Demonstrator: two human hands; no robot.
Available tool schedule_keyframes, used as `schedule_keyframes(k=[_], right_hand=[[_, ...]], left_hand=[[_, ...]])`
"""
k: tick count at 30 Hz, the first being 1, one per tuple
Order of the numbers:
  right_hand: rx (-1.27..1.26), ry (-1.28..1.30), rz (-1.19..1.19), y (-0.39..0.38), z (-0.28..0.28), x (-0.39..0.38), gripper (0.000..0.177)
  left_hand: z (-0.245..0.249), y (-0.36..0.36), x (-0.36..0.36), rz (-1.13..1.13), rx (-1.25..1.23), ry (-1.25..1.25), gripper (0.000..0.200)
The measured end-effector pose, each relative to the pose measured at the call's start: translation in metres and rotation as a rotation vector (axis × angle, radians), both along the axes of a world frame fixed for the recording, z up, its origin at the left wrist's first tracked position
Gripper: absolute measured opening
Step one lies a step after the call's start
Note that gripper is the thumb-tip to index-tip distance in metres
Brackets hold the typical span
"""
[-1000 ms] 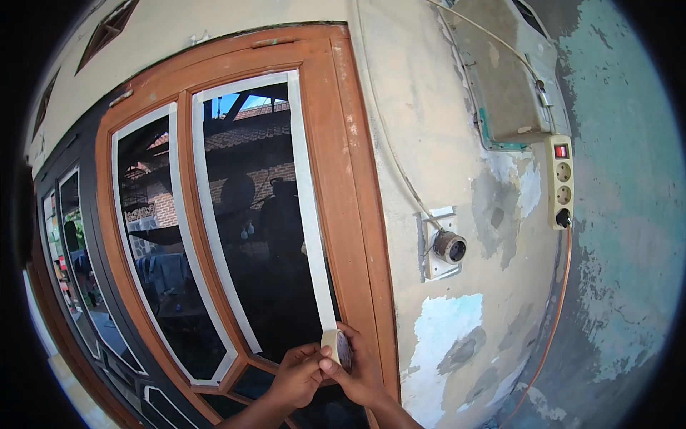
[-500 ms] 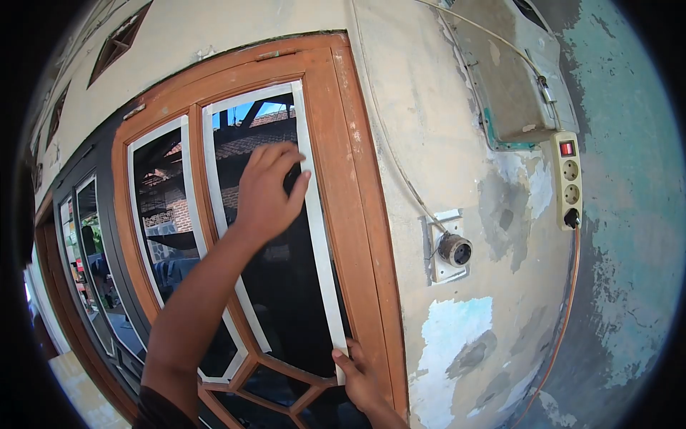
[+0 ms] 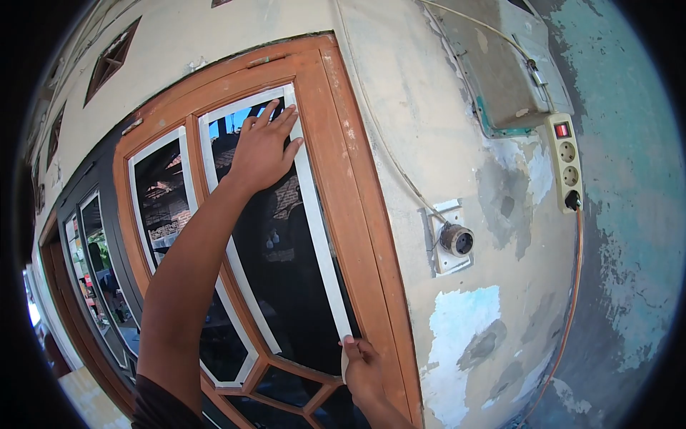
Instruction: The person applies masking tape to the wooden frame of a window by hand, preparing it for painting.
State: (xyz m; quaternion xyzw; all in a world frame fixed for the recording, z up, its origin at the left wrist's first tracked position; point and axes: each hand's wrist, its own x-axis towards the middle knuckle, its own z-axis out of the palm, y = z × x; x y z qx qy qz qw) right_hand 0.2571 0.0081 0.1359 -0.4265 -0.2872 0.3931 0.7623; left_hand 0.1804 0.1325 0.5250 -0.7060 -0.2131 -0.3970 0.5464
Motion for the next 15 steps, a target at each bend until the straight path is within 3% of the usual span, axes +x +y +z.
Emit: schedule_keyframes(k=[8,15], right_hand=[[0.029,-0.089,-0.208,0.024,-0.008,0.000,0.035],[-0.006,-0.007,-0.218,0.022,0.003,-0.005,0.034]], left_hand=[[-0.008,0.021,0.000,0.015,0.071,-0.004,0.059],[-0.009,0.017,0.000,-0.013,0.085,-0.033,0.058]])
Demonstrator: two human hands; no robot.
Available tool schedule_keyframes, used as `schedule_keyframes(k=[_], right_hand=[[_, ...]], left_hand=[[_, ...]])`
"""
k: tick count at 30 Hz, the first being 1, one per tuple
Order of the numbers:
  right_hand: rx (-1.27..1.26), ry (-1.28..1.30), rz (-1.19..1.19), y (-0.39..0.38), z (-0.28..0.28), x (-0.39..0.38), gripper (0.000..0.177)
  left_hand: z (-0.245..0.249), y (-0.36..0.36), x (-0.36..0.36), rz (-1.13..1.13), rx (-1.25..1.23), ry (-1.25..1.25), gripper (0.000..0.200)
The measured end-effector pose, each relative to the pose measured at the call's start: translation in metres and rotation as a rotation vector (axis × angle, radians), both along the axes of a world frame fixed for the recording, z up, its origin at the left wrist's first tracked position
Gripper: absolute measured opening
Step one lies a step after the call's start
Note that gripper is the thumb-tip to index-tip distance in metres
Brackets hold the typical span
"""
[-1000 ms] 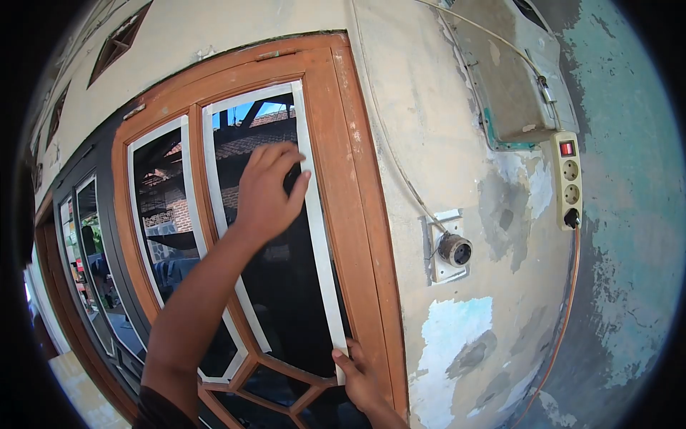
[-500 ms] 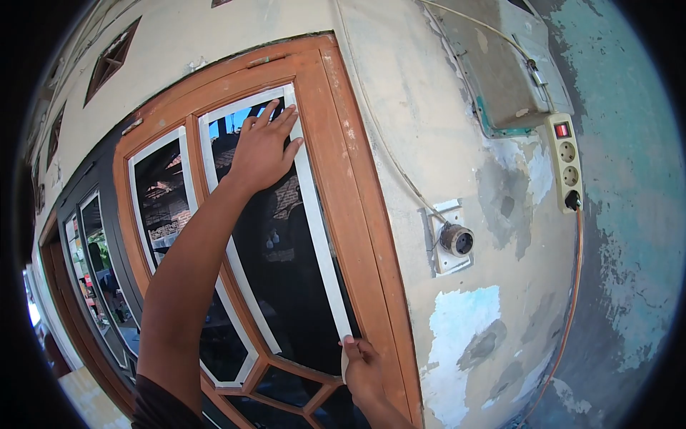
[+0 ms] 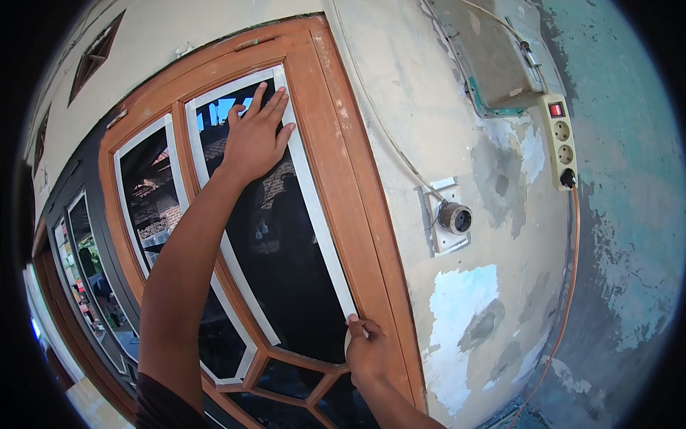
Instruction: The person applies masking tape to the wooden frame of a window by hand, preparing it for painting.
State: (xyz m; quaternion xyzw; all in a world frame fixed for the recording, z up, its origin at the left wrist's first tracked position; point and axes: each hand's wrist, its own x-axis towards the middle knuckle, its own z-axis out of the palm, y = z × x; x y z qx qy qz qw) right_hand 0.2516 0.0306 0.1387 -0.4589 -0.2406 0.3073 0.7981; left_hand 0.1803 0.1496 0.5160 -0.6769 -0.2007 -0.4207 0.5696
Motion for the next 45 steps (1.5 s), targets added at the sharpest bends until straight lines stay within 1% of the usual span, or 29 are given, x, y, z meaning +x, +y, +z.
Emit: schedule_keyframes(k=[2,5,8,14,19,22,23,26,27,30,35,42,45], right_hand=[[-0.008,-0.009,-0.003,0.000,0.001,-0.002,0.034],[-0.025,0.061,0.003,0.004,0.007,-0.003,0.034],[-0.119,0.075,-0.034,0.011,0.012,-0.005,0.034],[-0.095,0.192,0.007,0.006,0.027,-0.004,0.033],[-0.100,0.218,0.031,0.007,0.029,-0.003,0.034],[-0.107,0.220,0.032,0.003,0.034,-0.004,0.034],[-0.108,0.224,0.033,0.001,0.035,-0.004,0.035],[-0.091,0.233,0.022,0.003,0.034,-0.004,0.034],[-0.099,0.233,0.012,0.005,0.034,-0.004,0.034],[-0.104,0.232,-0.015,0.011,0.031,-0.005,0.033],[-0.059,0.230,-0.060,0.018,0.024,-0.006,0.030],[-0.116,0.213,-0.112,0.024,0.028,-0.008,0.028],[-0.175,0.191,-0.145,0.021,0.036,-0.011,0.027]], left_hand=[[0.000,-0.001,0.001,-0.002,0.010,0.001,0.057],[-0.003,-0.002,0.003,0.019,0.037,-0.013,0.058],[-0.011,0.006,0.006,0.020,0.052,-0.022,0.060],[-0.024,0.005,0.004,0.031,0.057,0.005,0.063],[-0.046,-0.007,-0.003,0.044,-0.002,0.080,0.065],[-0.063,-0.009,-0.007,0.002,-0.060,0.112,0.065],[-0.067,-0.011,-0.009,0.007,-0.104,0.127,0.070],[-0.081,-0.013,-0.011,0.021,-0.119,0.157,0.076],[-0.083,-0.012,-0.012,0.023,-0.130,0.167,0.082],[-0.086,-0.008,-0.012,-0.030,-0.134,0.160,0.083],[-0.092,-0.004,-0.007,-0.031,-0.129,0.148,0.083],[-0.118,0.001,-0.002,-0.042,-0.087,0.140,0.079],[-0.126,0.002,-0.003,-0.085,-0.124,0.142,0.077]])
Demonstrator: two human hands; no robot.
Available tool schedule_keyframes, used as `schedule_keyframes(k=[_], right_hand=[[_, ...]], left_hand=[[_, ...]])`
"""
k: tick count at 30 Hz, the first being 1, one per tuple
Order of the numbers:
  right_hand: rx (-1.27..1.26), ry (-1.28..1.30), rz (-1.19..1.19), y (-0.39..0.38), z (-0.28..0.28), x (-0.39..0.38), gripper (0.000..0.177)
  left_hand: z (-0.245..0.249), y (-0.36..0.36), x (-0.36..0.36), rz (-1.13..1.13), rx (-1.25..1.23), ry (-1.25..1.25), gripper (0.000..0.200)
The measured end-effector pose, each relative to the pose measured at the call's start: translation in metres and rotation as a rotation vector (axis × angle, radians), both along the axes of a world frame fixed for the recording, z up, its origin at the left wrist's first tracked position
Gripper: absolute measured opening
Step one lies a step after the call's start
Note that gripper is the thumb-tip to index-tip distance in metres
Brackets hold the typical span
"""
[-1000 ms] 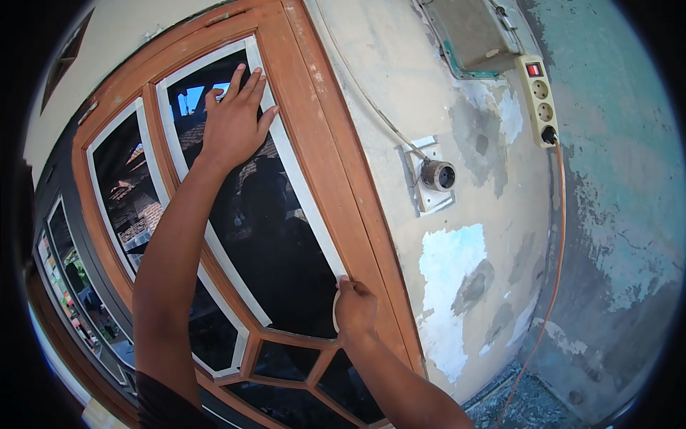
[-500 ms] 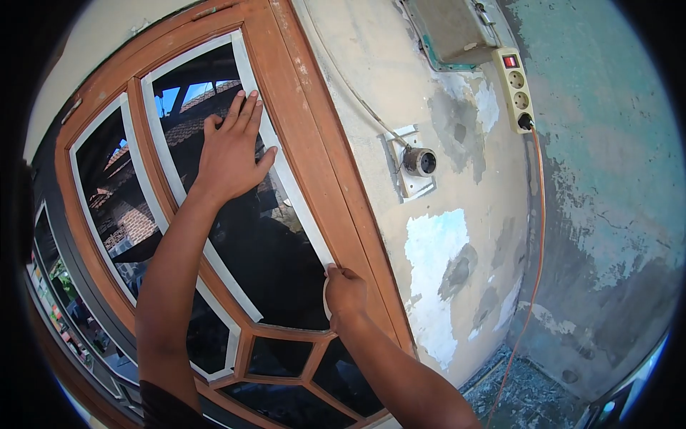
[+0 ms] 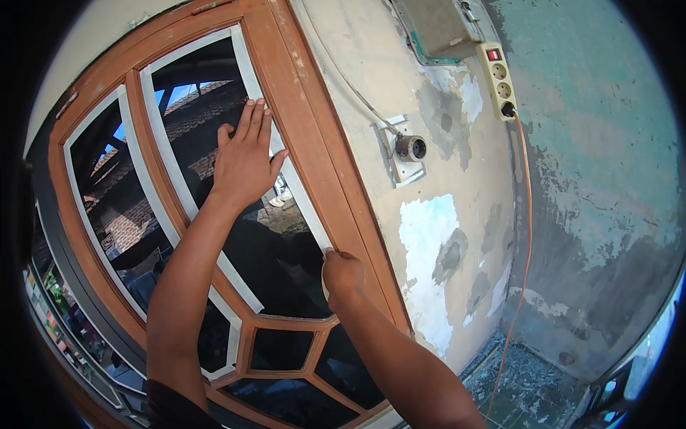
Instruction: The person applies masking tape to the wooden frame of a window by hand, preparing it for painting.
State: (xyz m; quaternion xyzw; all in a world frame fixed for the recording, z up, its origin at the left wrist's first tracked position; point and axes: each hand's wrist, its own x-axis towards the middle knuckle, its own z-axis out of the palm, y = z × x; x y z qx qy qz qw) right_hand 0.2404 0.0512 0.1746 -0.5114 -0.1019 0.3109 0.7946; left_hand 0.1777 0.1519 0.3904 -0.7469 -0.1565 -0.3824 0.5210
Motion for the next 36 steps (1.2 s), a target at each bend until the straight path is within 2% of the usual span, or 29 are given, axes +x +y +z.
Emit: schedule_keyframes(k=[5,14,20,23,26,29,32,35,36], right_hand=[[-0.073,-0.032,-0.004,-0.003,0.008,-0.002,0.029],[-0.091,0.025,0.031,0.017,-0.001,0.014,0.022],[-0.075,-0.039,0.054,0.015,-0.002,0.016,0.020],[-0.109,0.022,0.055,0.008,0.005,0.013,0.021],[-0.079,-0.013,0.051,0.002,0.007,0.008,0.034],[-0.104,-0.070,0.056,-0.006,0.006,0.009,0.022],[0.012,-0.099,0.251,-0.026,-0.001,0.017,0.022],[0.162,-0.236,0.413,-0.038,-0.019,0.035,0.025],[0.191,-0.227,0.497,-0.041,-0.021,0.039,0.037]], left_hand=[[-0.018,-0.001,-0.001,-0.028,-0.021,0.012,0.078],[-0.058,-0.006,-0.004,-0.064,-0.107,0.055,0.085],[-0.086,-0.008,-0.005,-0.108,-0.169,0.080,0.086],[-0.099,-0.007,-0.005,-0.123,-0.201,0.090,0.086],[-0.112,-0.012,-0.007,-0.110,-0.216,0.114,0.087],[-0.122,-0.011,-0.005,-0.118,-0.231,0.119,0.088],[-0.122,-0.010,-0.004,-0.128,-0.238,0.108,0.087],[-0.121,-0.014,-0.005,-0.115,-0.265,0.113,0.086],[-0.121,-0.014,-0.005,-0.111,-0.273,0.114,0.086]])
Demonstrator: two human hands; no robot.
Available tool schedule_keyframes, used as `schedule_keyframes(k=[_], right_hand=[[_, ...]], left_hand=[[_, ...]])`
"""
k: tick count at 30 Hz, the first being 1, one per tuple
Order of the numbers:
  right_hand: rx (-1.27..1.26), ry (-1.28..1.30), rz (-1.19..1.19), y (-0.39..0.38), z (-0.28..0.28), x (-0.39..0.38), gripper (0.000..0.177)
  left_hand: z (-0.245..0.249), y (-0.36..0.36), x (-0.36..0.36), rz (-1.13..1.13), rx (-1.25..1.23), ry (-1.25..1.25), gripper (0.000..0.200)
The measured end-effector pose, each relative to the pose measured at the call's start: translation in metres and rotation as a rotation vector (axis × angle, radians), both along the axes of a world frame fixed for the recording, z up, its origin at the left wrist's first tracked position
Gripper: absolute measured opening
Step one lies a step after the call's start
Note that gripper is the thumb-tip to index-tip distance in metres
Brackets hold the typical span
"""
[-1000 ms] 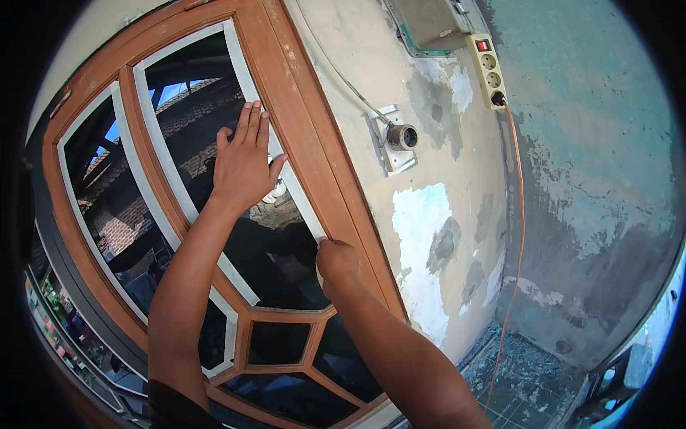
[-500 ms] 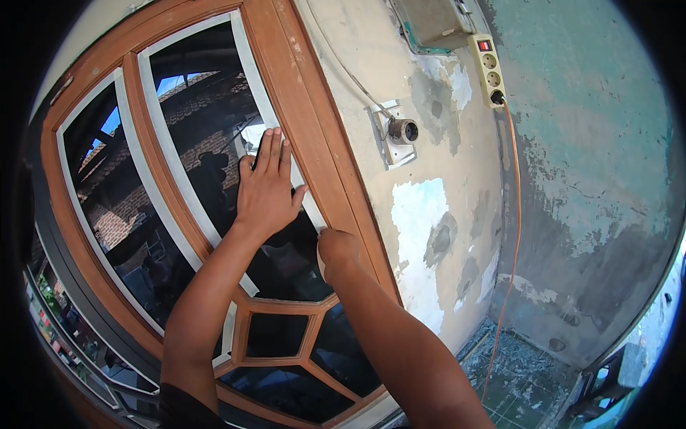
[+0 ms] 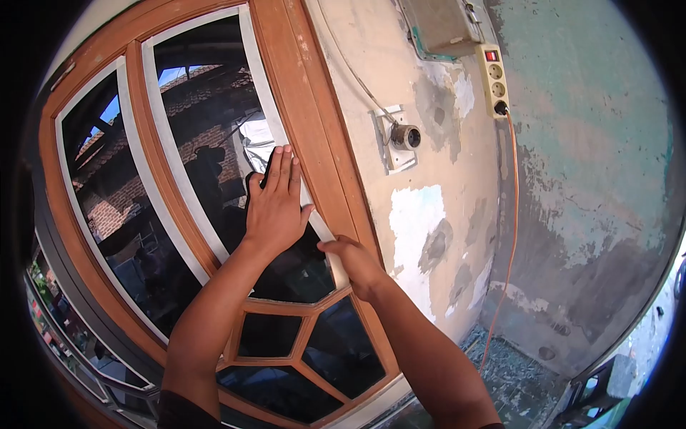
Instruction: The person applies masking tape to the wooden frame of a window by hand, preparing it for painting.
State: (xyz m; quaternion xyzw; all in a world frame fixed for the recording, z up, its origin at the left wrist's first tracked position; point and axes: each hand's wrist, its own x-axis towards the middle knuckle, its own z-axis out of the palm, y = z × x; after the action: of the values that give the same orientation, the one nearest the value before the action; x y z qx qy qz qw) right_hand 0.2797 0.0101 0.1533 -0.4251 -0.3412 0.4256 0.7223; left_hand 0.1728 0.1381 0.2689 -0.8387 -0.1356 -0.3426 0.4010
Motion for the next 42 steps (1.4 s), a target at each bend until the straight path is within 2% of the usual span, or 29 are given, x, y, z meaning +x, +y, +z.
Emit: schedule_keyframes(k=[4,7,8,11,15,18,21,24,30,37,40,42], right_hand=[[0.145,0.047,0.028,-0.001,-0.023,-0.004,0.056],[0.107,-0.083,-0.054,0.008,-0.046,-0.007,0.052],[0.045,-0.072,-0.017,0.012,-0.052,-0.008,0.054],[-0.041,0.147,0.151,0.006,-0.061,-0.014,0.055],[0.000,0.068,0.135,0.001,-0.059,-0.011,0.051],[0.049,-0.036,0.043,0.004,-0.072,-0.001,0.049],[-0.017,-0.223,-0.087,-0.005,-0.070,0.003,0.044],[0.121,-0.229,-0.050,-0.009,-0.070,-0.001,0.045],[0.124,0.066,0.135,-0.016,-0.067,-0.005,0.041],[0.149,0.083,0.114,-0.015,-0.078,0.002,0.038],[0.122,-0.024,0.143,-0.022,-0.083,0.004,0.042],[0.249,-0.161,0.035,-0.017,-0.099,0.004,0.047]], left_hand=[[-0.001,0.000,0.002,0.020,-0.012,-0.004,0.086],[-0.002,-0.001,0.001,0.032,-0.052,-0.008,0.086],[-0.002,-0.002,0.001,0.036,-0.066,-0.006,0.086],[-0.001,-0.008,-0.001,0.059,-0.107,0.006,0.086],[0.003,-0.017,-0.003,0.062,-0.179,0.012,0.085],[0.005,-0.025,-0.004,0.072,-0.227,0.014,0.081],[0.006,-0.024,-0.005,0.072,-0.201,-0.002,0.074],[0.008,-0.026,-0.005,0.043,-0.198,-0.044,0.066],[0.010,-0.028,0.000,0.048,-0.167,-0.101,0.062],[0.002,-0.022,0.002,0.048,-0.137,-0.128,0.065],[0.001,-0.024,0.003,0.044,-0.153,-0.143,0.066],[0.000,-0.025,0.003,0.050,-0.156,-0.144,0.066]])
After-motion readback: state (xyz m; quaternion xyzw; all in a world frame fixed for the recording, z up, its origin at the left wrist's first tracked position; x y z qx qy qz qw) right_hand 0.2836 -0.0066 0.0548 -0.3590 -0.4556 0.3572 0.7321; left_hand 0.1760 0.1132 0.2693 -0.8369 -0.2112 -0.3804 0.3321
